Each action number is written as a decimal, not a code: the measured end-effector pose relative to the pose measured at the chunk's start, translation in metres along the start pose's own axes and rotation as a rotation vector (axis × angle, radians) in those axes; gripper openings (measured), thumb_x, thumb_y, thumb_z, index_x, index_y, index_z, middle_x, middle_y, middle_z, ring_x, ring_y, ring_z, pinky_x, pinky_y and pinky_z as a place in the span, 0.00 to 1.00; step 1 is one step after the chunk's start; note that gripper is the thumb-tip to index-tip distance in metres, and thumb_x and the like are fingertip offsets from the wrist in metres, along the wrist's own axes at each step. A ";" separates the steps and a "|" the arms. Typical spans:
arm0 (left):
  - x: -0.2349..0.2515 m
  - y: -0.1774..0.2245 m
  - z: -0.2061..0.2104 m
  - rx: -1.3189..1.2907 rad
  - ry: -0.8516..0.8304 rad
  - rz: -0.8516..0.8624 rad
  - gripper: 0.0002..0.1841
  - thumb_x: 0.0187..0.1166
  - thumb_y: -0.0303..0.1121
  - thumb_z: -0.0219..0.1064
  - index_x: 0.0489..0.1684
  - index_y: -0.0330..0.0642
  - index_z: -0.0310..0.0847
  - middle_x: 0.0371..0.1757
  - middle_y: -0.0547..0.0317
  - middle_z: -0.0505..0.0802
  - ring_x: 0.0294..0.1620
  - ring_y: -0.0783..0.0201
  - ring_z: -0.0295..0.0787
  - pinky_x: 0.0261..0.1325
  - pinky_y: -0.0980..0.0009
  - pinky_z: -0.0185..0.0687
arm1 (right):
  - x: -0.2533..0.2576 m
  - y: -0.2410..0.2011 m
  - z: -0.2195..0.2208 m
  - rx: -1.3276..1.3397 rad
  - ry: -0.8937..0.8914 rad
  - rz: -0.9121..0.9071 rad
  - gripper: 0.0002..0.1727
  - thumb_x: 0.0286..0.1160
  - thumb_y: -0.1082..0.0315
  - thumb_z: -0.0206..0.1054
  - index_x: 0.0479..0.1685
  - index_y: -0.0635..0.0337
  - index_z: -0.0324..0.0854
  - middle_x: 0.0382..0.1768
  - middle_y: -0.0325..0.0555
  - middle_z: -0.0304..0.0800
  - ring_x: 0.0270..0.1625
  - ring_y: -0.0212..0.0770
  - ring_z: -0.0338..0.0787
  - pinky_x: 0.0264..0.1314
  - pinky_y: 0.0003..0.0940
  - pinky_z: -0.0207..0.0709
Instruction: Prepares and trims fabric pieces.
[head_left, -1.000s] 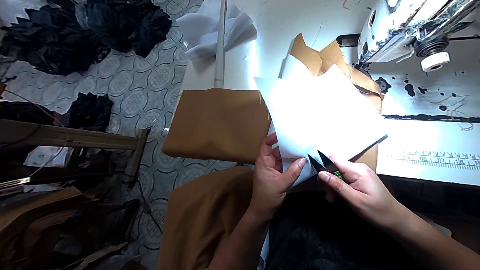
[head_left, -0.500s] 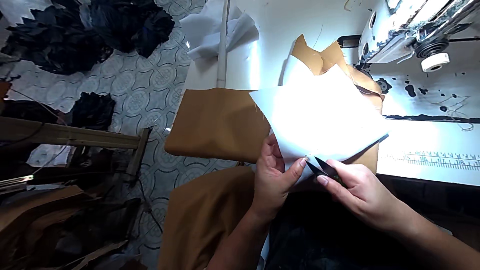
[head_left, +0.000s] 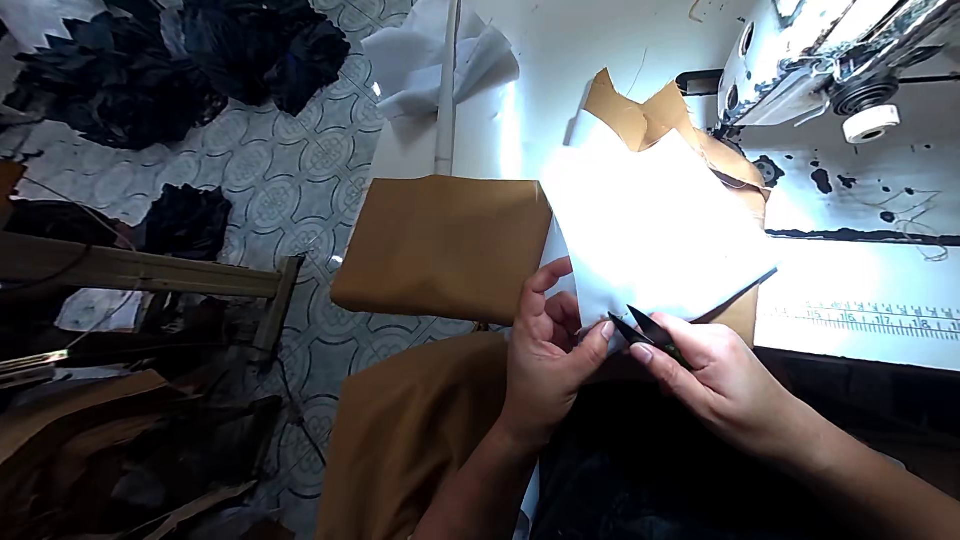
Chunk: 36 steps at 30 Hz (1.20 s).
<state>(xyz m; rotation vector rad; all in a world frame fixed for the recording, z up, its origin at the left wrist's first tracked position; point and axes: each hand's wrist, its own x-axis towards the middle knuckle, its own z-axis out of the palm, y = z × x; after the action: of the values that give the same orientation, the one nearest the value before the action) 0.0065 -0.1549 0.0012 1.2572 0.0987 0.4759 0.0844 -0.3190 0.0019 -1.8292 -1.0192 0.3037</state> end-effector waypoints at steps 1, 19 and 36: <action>0.000 0.000 0.000 0.007 0.000 0.003 0.31 0.71 0.16 0.70 0.71 0.47 0.62 0.44 0.74 0.94 0.46 0.77 0.93 0.56 0.77 0.89 | 0.000 0.000 0.000 -0.005 -0.003 0.002 0.21 0.90 0.56 0.51 0.38 0.61 0.83 0.15 0.36 0.73 0.18 0.25 0.74 0.23 0.20 0.65; 0.001 -0.003 0.000 0.062 0.019 -0.012 0.32 0.72 0.14 0.65 0.76 0.38 0.57 0.41 0.71 0.94 0.41 0.76 0.93 0.52 0.77 0.89 | 0.025 0.005 0.010 -0.283 0.360 -0.321 0.13 0.81 0.63 0.65 0.34 0.61 0.89 0.23 0.45 0.87 0.27 0.32 0.83 0.31 0.23 0.69; 0.015 -0.014 0.022 0.289 0.008 -0.200 0.06 0.69 0.19 0.69 0.40 0.35 0.83 0.35 0.70 0.93 0.41 0.83 0.90 0.52 0.81 0.87 | 0.003 0.014 -0.012 0.634 0.248 0.289 0.10 0.86 0.71 0.51 0.49 0.55 0.79 0.26 0.18 0.83 0.30 0.15 0.83 0.37 0.12 0.79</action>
<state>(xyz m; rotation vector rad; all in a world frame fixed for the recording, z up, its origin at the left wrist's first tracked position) 0.0316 -0.1716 -0.0021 1.5110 0.3054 0.3000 0.1008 -0.3264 -0.0031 -1.3791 -0.4124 0.4951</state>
